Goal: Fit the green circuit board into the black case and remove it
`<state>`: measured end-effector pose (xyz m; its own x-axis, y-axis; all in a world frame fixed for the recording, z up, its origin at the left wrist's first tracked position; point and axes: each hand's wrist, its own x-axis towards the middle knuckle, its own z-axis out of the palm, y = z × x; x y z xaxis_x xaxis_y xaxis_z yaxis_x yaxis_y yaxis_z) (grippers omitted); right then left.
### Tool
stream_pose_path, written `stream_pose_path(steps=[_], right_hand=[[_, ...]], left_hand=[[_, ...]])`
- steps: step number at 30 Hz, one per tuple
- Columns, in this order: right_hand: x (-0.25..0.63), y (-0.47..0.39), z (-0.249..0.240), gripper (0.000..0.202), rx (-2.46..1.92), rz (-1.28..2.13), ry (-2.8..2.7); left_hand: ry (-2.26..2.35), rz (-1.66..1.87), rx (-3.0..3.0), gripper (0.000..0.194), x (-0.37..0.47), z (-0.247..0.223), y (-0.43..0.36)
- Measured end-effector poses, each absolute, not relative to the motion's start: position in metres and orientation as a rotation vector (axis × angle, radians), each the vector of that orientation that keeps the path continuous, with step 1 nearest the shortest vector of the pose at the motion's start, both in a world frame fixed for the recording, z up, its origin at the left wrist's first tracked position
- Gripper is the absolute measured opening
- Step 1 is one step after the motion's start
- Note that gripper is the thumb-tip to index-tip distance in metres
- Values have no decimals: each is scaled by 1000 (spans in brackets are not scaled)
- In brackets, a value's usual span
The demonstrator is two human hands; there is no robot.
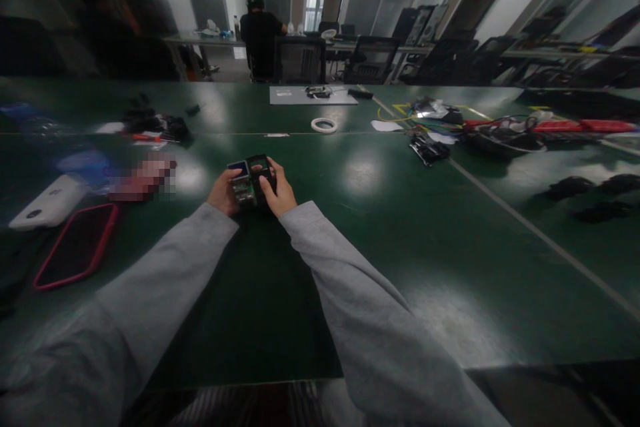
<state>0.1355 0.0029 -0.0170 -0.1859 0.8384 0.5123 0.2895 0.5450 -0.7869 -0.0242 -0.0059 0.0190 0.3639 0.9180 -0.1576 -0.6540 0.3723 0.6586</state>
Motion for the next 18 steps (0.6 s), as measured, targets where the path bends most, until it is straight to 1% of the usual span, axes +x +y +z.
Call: stream_pose_path(steps=[18], right_hand=[[136,3,-16,69,-915,678,-1732]], left_hand=[[519,1091,561,47,-25,16,-5]])
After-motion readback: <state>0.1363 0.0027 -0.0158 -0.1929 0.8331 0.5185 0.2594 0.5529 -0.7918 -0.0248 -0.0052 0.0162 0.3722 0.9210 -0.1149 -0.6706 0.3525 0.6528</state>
